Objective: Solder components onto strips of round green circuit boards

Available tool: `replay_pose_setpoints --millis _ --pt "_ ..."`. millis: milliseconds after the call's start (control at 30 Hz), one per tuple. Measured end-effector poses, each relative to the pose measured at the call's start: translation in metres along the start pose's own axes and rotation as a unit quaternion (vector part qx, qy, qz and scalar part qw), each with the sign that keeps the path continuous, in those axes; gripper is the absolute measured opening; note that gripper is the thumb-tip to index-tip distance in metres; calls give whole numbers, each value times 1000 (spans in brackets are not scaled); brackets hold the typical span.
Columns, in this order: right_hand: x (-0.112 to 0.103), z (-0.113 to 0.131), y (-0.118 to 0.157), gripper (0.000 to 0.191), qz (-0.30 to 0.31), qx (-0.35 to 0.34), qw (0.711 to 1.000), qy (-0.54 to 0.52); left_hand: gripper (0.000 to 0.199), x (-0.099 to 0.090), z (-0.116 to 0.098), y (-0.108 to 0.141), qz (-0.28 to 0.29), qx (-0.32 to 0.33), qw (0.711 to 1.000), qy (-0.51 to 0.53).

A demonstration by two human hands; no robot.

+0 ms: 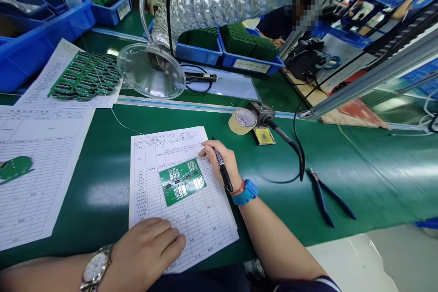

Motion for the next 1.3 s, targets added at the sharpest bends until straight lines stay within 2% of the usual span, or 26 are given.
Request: replay_pose_setpoints --millis 133,267,400,533,600,633,700,800,833,867,900,933,1000,1067,1167,1200,1233,1300 --pt "-4 2 -2 16 -3 -22 1000 3 16 5 6 -1 24 1 1000 14" --pt "-3 -2 -1 18 -8 -34 999 6 18 -2 32 -8 9 -39 999 -9" --pt "-3 -5 -1 18 -6 -39 999 6 23 -29 73 -7 -33 -142 989 -38" --pt "-7 0 0 18 2 -42 999 9 24 -59 103 19 -37 -297 953 37" --pt "-9 4 0 18 10 -46 999 13 29 -66 109 45 -49 -397 907 127" --pt "-10 5 1 18 16 -48 999 15 31 -66 110 60 -66 -444 873 190" --pt "-10 7 2 19 29 -54 998 19 28 -62 108 91 -133 -513 775 343" --pt "-9 7 3 18 53 -64 996 24 20 -50 104 130 -264 -542 589 538" --pt "-8 7 3 18 60 -67 996 26 20 -47 103 141 -294 -540 541 574" --pt "-6 6 4 18 67 -70 995 28 19 -46 102 149 -315 -538 509 594" --pt "-5 5 4 18 75 -72 994 31 16 -47 101 155 -331 -535 490 603" --pt "-4 5 4 18 84 -75 993 33 14 -49 100 160 -344 -533 482 604" --pt "0 6 6 24 115 -86 989 35 16 -55 99 164 -367 -532 485 588" --pt "9 9 11 42 189 -106 975 47 15 -59 95 164 -376 -542 492 567" --pt "24 9 22 61 310 -131 936 102 18 -50 85 152 -334 -549 509 573" --pt "27 8 24 63 331 -135 926 120 21 -44 82 146 -314 -547 518 578" --pt "30 7 26 63 339 -135 921 133 22 -40 80 141 -293 -544 539 573" --pt "33 6 28 60 344 -135 918 142 24 -33 77 130 -258 -537 601 533"
Point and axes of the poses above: each hand's wrist, its own y-axis away from the middle knuckle, its own x-axis out of the palm, z = x × y, the point moved 5 cm from there along -y, towards the middle knuckle, and after that the axes turned 3 degrees about -y, right-handed, at the moved point
